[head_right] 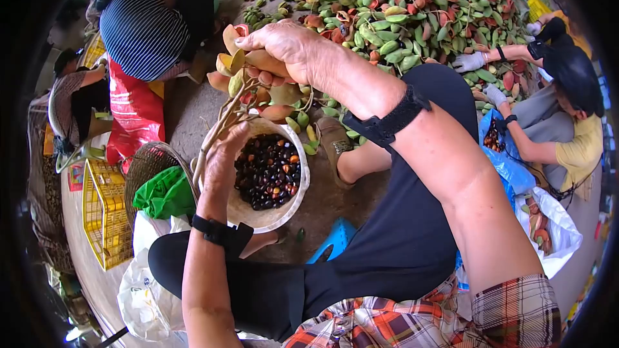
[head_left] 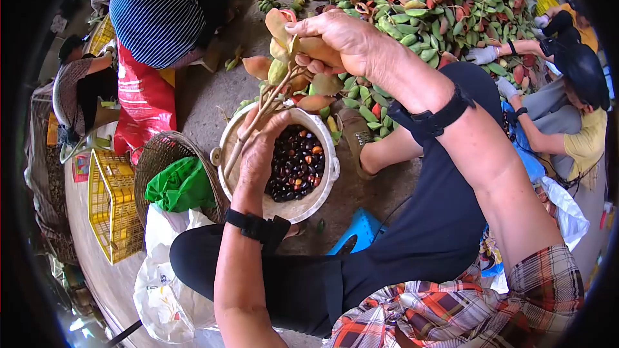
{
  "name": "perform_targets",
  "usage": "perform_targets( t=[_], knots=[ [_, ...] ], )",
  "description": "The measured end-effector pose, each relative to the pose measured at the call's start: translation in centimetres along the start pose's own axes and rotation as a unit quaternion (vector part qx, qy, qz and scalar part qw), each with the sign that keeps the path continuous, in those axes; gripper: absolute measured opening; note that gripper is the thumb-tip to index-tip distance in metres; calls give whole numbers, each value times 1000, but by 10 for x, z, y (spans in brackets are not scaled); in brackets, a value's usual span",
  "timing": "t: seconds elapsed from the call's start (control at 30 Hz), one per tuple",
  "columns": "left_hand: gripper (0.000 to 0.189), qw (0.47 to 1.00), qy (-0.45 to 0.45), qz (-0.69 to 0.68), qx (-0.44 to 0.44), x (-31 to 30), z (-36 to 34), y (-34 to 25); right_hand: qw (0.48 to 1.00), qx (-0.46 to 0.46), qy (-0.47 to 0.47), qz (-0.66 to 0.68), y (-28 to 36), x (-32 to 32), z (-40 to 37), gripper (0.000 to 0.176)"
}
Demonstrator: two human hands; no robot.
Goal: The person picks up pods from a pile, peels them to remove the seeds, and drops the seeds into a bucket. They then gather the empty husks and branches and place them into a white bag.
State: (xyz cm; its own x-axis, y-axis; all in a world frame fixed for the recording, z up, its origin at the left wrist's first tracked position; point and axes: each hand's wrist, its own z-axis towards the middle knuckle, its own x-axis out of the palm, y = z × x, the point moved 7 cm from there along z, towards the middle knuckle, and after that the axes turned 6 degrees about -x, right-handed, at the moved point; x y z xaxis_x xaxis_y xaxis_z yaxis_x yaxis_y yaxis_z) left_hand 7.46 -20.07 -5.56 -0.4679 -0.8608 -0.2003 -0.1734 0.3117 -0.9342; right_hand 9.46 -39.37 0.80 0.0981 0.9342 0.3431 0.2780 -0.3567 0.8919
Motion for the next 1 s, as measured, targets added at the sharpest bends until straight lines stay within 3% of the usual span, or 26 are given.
perform_targets(
  t=[0.07, 0.1, 0.17, 0.23, 0.3, 0.37, 0.43, 0.5, 0.53, 0.57, 0.63, 0.67, 0.8, 0.9, 0.93, 0.97, 1.0],
  knots=[
    [58, 994, -73, -82, -6, -7, -5, -7, 1000, 13, 7, 4, 1, 3, -4, 24],
    [58, 994, -73, -83, -6, -6, -3, -6, 1000, 13, 6, 4, 1, 3, -3, 24],
    [53, 982, -59, -155, 94, -7, -1, -18, 992, 40, 46, 106, -4, 9, -1, 25],
    [46, 981, -61, -144, 111, -13, 1, -20, 992, 79, 62, 80, -11, 10, -2, 29],
    [43, 979, -14, -193, 64, -16, 4, -8, 989, 51, 110, 84, -8, 13, -7, 30],
    [41, 979, -54, -192, 50, -22, 7, -2, 982, 25, 159, 97, -3, 17, -3, 33],
    [39, 956, 35, -290, -5, -13, 6, 1, 972, -3, 206, 110, 3, 23, -4, 35],
    [37, 944, 65, -322, -14, -12, 9, 6, 976, -113, 130, -135, 15, 14, -4, 43],
    [37, 941, 53, -332, -39, -11, 11, 12, 949, -171, 143, -221, 19, 15, -9, 41],
    [38, 937, 40, -342, -63, -12, 11, 17, 949, -170, 145, -223, 19, 15, -7, 41],
    [39, 937, 36, -340, -65, -14, 9, 20, 877, -219, 114, -413, 22, 15, -7, 34],
    [40, 948, 63, -310, -41, -15, 9, 16, 920, -185, 64, -339, 20, 7, -5, 27],
    [42, 959, 96, -267, -22, -22, 9, 9, 907, -235, 28, -347, 25, -9, 4, 25],
    [41, 957, 82, -276, -43, -31, 12, 15, 902, -207, -16, -379, 18, -19, 12, 24],
    [41, 956, 74, -279, -42, -35, 11, 12, 831, -265, -79, -482, 26, -18, 8, 19],
    [42, 956, 67, -283, -39, -39, 12, 11, 831, -265, -77, -482, 30, -8, 2, 19],
    [41, 955, 93, -280, -44, -41, 13, 11, 813, -342, -14, -471, 38, 10, -12, 17]
  ],
)
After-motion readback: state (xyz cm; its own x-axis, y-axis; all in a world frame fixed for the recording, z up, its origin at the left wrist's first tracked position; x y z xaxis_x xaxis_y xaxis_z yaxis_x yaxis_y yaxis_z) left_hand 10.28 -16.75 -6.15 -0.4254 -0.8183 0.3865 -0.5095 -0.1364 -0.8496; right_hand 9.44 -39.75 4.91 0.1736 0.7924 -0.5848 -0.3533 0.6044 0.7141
